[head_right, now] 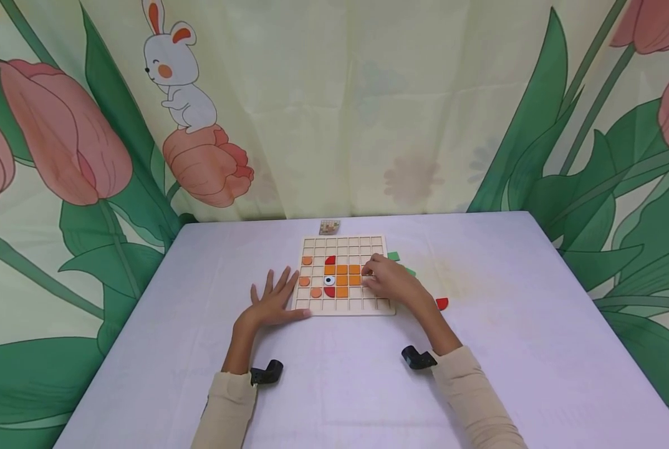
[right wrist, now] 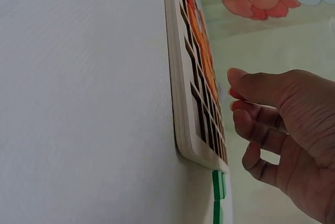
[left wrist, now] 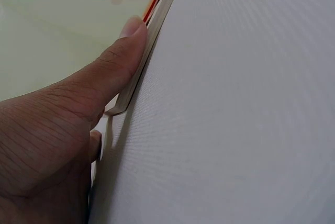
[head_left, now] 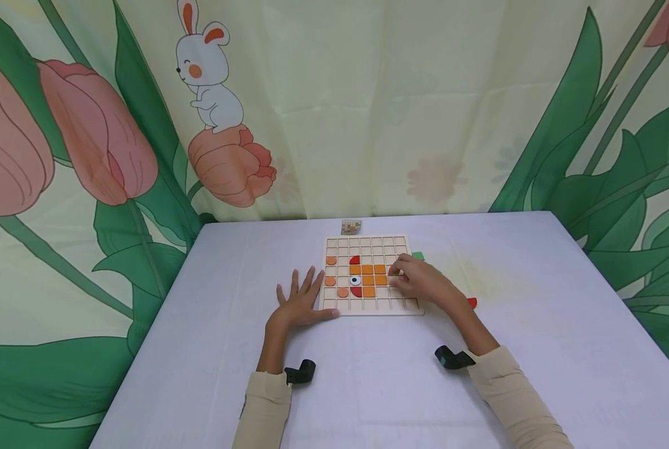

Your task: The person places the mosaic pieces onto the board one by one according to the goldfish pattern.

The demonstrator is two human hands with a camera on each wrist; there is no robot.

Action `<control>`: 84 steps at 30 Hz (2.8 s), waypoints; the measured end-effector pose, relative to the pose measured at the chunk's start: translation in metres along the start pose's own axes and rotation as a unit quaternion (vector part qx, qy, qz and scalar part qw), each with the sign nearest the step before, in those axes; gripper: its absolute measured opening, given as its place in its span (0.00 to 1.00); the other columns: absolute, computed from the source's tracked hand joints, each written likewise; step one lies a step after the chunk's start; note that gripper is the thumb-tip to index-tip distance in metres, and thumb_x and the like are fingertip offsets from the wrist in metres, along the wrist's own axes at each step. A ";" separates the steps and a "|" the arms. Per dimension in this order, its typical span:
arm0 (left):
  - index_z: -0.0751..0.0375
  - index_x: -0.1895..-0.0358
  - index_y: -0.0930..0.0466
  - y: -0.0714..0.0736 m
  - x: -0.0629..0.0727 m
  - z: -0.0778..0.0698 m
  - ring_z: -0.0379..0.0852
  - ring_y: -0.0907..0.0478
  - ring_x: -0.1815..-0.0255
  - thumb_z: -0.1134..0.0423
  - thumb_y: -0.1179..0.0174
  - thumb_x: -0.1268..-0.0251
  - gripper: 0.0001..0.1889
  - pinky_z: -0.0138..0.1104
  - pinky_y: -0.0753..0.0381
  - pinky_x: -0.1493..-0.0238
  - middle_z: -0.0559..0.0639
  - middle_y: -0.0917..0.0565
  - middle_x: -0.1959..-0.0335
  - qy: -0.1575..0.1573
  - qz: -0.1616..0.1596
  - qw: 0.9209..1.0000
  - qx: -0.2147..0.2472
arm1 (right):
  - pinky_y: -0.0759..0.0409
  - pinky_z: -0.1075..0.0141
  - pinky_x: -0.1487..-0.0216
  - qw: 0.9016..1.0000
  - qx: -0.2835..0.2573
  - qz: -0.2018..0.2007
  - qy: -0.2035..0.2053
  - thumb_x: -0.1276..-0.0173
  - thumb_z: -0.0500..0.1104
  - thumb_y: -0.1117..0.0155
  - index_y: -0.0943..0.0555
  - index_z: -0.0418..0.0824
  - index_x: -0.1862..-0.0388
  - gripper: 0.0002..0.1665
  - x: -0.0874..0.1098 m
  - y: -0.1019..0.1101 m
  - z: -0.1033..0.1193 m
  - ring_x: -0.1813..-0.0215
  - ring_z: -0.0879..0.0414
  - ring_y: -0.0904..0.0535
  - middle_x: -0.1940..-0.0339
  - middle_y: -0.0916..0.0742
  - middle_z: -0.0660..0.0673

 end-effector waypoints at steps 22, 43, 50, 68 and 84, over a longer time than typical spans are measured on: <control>0.43 0.20 0.59 -0.005 -0.002 0.003 0.59 0.79 0.22 0.26 0.41 0.50 0.57 0.67 0.77 0.34 0.49 0.63 0.19 0.007 0.005 1.000 -0.003 | 0.28 0.66 0.68 1.000 0.005 0.008 -0.023 0.38 0.44 0.28 0.17 0.36 0.54 0.17 0.051 0.016 -0.042 0.68 0.57 0.29 0.61 0.20 0.46; 0.45 0.20 0.57 -0.005 -0.003 0.004 0.60 0.78 0.22 0.28 0.39 0.50 0.57 0.67 0.77 0.34 0.50 0.62 0.19 0.007 -0.001 1.000 -0.003 | 0.27 0.66 0.65 0.999 0.005 0.020 -0.036 0.44 0.41 0.23 0.17 0.39 0.60 0.15 0.080 0.023 -0.071 0.66 0.57 0.28 0.67 0.20 0.51; 0.44 0.20 0.58 -0.005 -0.003 0.002 0.60 0.77 0.22 0.27 0.40 0.49 0.57 0.67 0.77 0.34 0.49 0.62 0.19 0.005 -0.001 1.000 -0.005 | 0.25 0.65 0.65 0.999 0.009 0.018 -0.043 0.43 0.39 0.25 0.16 0.37 0.59 0.14 0.079 0.022 -0.071 0.66 0.56 0.28 0.65 0.20 0.50; 0.45 0.20 0.57 -0.001 0.000 -0.001 0.60 0.78 0.22 0.29 0.39 0.49 0.56 0.67 0.77 0.34 0.50 0.62 0.19 -0.001 -0.004 1.000 0.007 | 0.31 0.70 0.72 1.000 0.000 0.000 -0.010 0.41 0.39 0.27 0.16 0.37 0.59 0.12 0.056 0.025 -0.049 0.70 0.58 0.30 0.68 0.22 0.50; 0.45 0.20 0.57 0.000 -0.001 0.000 0.60 0.78 0.22 0.28 0.39 0.49 0.57 0.67 0.77 0.34 0.49 0.62 0.19 0.001 -0.003 1.000 0.003 | 0.30 0.70 0.71 0.999 0.011 0.022 0.049 0.39 0.42 0.28 0.16 0.39 0.59 0.11 0.025 -0.005 -0.006 0.70 0.60 0.31 0.63 0.21 0.50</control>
Point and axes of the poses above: each hand's wrist, its own x-axis away from the middle knuckle, its own y-axis out of the back of the hand, z = x × y, the point moved 9 cm from there along -x, towards the middle knuckle
